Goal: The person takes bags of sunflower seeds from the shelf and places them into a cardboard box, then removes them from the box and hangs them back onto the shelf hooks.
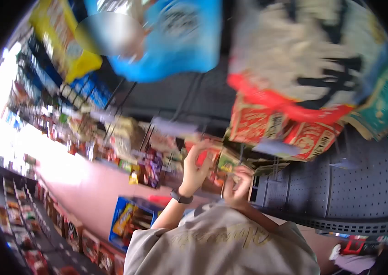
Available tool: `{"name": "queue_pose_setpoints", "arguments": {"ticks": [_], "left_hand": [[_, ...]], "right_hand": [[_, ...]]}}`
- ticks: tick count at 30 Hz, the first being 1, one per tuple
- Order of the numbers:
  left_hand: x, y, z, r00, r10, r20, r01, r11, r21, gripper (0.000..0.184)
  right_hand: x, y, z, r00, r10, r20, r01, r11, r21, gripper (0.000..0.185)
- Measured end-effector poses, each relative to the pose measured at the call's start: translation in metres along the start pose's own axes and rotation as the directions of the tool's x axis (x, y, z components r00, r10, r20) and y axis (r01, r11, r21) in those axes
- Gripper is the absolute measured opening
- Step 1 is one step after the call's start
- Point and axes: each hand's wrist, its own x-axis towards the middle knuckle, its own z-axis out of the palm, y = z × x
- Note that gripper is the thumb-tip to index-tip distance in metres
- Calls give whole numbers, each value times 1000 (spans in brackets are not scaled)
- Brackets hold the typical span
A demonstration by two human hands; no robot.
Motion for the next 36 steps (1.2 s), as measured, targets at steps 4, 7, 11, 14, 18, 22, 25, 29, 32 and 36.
{"name": "queue_pose_setpoints", "arguments": {"ticks": [4,7,11,14,18,22,25,29,32,36], "left_hand": [[-94,-64,-59,969,-207,-131,213,976,32,16],[-181,-78,-114,848,-355,-392,469,848,246,14],[-258,-109,-153,681,-325,-656,614,741,271,14],[-290,-123,-177,549,-302,-779,676,709,201,12],[-312,-134,-212,495,-199,-846,724,632,275,11],[-321,-153,-252,573,-120,-811,752,471,461,17],[-315,-175,-279,675,-23,-737,673,430,602,23],[-315,-215,-302,783,-87,-615,621,148,770,24],[-310,-212,-319,645,-412,-644,690,-49,723,19],[-316,-215,-334,637,-337,-694,717,-73,694,13]], "right_hand": [[-53,-19,34,688,265,676,-431,898,87,29],[-75,-42,80,323,284,903,-617,787,-27,22],[-108,-61,122,40,158,987,-522,845,-114,14],[-143,-75,151,-91,43,995,-462,883,-81,15],[-197,-94,187,-135,-39,990,-390,921,-16,18],[-254,-99,224,-145,67,987,-304,946,-109,23],[-293,-95,252,-178,151,972,-178,967,-183,22],[-326,-83,280,-333,339,880,149,940,-305,19],[-340,-74,293,-433,459,776,397,870,-293,16],[-352,-70,297,-442,445,779,483,850,-212,16]]}}
